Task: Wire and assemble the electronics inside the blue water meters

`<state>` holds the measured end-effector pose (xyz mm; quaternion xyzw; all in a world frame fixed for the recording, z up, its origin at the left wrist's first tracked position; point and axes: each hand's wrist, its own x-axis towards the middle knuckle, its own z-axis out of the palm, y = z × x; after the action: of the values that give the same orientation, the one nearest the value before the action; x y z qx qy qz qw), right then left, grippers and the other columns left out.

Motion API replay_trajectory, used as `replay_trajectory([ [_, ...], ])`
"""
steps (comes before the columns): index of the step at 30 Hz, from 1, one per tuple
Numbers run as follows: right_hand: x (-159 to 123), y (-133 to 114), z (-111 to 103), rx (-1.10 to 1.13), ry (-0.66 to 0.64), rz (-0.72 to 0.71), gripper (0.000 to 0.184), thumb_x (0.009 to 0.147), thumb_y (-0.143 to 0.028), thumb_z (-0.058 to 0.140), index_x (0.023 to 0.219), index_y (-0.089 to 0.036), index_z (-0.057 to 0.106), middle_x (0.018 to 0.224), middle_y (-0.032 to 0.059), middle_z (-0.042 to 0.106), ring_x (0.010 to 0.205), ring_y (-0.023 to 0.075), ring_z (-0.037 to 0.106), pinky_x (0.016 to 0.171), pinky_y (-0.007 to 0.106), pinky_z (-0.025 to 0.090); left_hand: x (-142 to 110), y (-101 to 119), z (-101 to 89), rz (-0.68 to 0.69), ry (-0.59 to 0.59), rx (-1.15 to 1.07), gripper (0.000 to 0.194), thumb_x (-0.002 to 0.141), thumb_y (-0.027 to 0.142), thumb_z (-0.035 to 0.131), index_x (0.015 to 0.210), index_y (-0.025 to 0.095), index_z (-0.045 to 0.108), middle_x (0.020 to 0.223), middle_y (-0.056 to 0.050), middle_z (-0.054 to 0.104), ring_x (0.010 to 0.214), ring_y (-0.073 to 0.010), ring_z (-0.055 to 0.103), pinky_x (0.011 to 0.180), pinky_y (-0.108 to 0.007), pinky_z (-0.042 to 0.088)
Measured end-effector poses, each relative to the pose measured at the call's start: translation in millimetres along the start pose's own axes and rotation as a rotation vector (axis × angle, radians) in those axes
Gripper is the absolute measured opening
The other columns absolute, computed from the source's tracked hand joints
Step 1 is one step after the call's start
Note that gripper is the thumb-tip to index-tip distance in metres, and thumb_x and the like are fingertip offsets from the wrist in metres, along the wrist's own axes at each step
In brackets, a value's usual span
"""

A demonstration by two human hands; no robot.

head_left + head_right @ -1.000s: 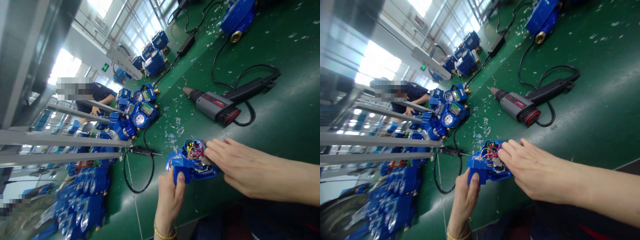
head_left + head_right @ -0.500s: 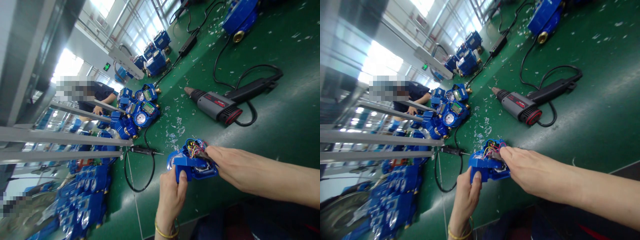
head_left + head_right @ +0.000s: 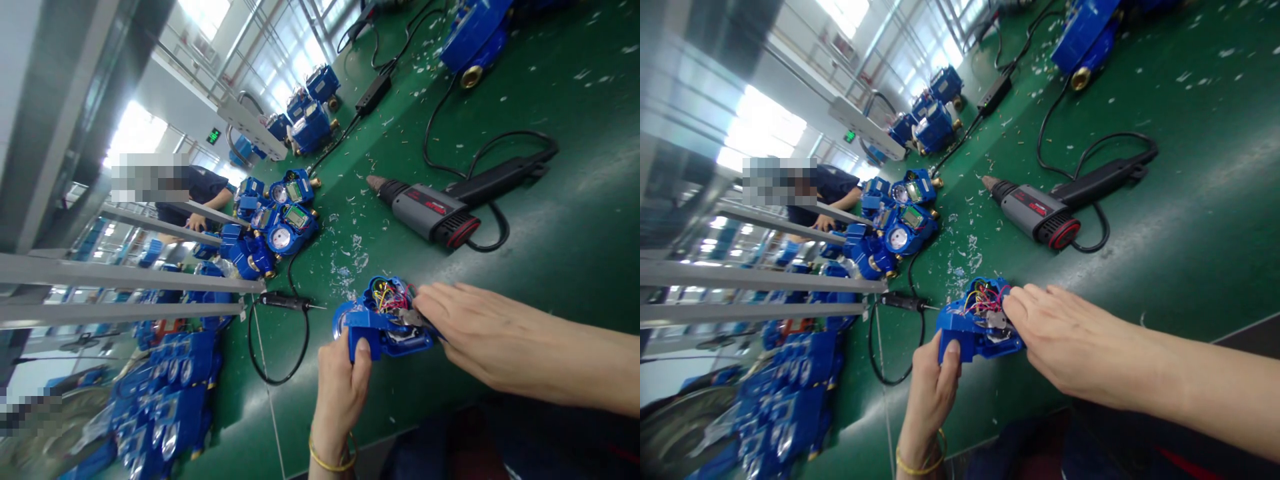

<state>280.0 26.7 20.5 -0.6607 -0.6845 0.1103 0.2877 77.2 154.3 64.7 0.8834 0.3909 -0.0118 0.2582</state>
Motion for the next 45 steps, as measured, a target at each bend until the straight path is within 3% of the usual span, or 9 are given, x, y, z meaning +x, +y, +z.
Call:
replay_trajectory([
  [9, 3.6, -1.3, -1.2, 0.034, -0.067, -0.023, 0.028, 0.07, -0.001, 0.043, 0.091, -0.016, 0.052, 0.079, 0.0054, 0.058, 0.063, 0.017, 0.056, 0.06, 0.029, 0.041, 1.4, 2.8, -0.5, 0.048, 0.013, 0.075, 0.034, 0.098, 0.034, 0.032, 0.07, 0.021, 0.045, 0.052, 0.002, 0.05, 0.046, -0.0127, 0.044, 0.051, -0.026, 0.028],
  [12, -1.2, 4.1, 3.3, 0.053, -0.088, -0.03, 0.035, 0.073, 0.0, 0.042, 0.103, -0.013, 0.055, 0.089, 0.0088, 0.064, 0.072, 0.0178, 0.062, 0.067, 0.029, 0.047, 2.6, 3.1, -0.7, 0.048, 0.027, 0.09, 0.033, 0.097, 0.033, 0.033, 0.069, 0.021, 0.045, 0.052, 0.002, 0.049, 0.046, -0.0129, 0.043, 0.051, -0.026, 0.028],
  [17, -11.4, 13.1, -1.2, -0.055, -0.114, -0.246, 0.03, 0.078, -0.006, 0.047, 0.105, -0.011, 0.06, 0.112, 0.017, 0.067, 0.092, 0.023, 0.066, 0.082, 0.033, 0.051, 4.4, 3.8, -1.6, 0.035, 0.028, 0.067, 0.034, 0.097, 0.035, 0.033, 0.069, 0.021, 0.046, 0.053, 0.002, 0.051, 0.048, -0.0128, 0.046, 0.052, -0.025, 0.029],
  [23, -2.0, 1.0, -10.2, 0.06, -0.051, 0.007, 0.032, 0.081, -0.014, 0.05, 0.113, -0.012, 0.055, 0.104, 0.0135, 0.066, 0.087, 0.0221, 0.064, 0.075, 0.033, 0.05, 4.2, 1.6, -1.1, 0.02, 0.026, 0.015, 0.036, 0.098, 0.038, 0.031, 0.071, 0.021, 0.047, 0.054, 0.002, 0.051, 0.05, -0.0128, 0.047, 0.052, -0.025, 0.03],
  [28, 1.1, -2.0, 3.1, 0.001, -0.018, 0.018, 0.021, 0.083, -0.013, 0.047, 0.103, -0.018, 0.051, 0.097, 0.0084, 0.059, 0.085, 0.0238, 0.058, 0.074, 0.037, 0.044, 2.9, 0.4, -0.3, 0.002, 0.025, 0.004, 0.037, 0.098, 0.041, 0.031, 0.072, 0.021, 0.047, 0.054, 0.002, 0.05, 0.049, -0.0128, 0.046, 0.052, -0.025, 0.03],
  [36, 2.0, 4.3, 22.0, -0.072, 0.018, -0.018, 0.022, 0.081, -0.001, 0.04, 0.091, -0.019, 0.045, 0.083, 0.0028, 0.055, 0.068, 0.0181, 0.053, 0.06, 0.03, 0.034, 2.6, 3.3, -1.8, -0.006, 0.026, 0.008, 0.037, 0.098, 0.04, 0.031, 0.072, 0.02, 0.047, 0.056, 0.001, 0.051, 0.05, -0.0128, 0.046, 0.051, -0.024, 0.031],
  [41, 2.3, 3.7, 7.5, 0.118, -0.069, 0.046, 0.024, 0.087, -0.005, 0.037, 0.102, -0.016, 0.053, 0.09, 0.0065, 0.063, 0.074, 0.0188, 0.062, 0.066, 0.031, 0.044, 2.4, 1.3, -2.7, -0.014, 0.013, -0.055, 0.037, 0.097, 0.041, 0.032, 0.07, 0.02, 0.047, 0.053, 0.002, 0.05, 0.047, -0.0118, 0.045, 0.049, -0.024, 0.032],
  [45, -21.9, 18.2, -14.6, 0.339, -0.17, 0.065, 0.037, 0.095, -0.027, 0.041, 0.128, -0.018, 0.054, 0.115, 0.0105, 0.068, 0.097, 0.022, 0.067, 0.081, 0.032, 0.053, 2.9, 4.2, -3.8, -0.091, -0.001, -0.235, 0.043, 0.096, 0.048, 0.035, 0.067, 0.019, 0.048, 0.05, 0.001, 0.052, 0.044, -0.0107, 0.047, 0.047, -0.022, 0.034],
])
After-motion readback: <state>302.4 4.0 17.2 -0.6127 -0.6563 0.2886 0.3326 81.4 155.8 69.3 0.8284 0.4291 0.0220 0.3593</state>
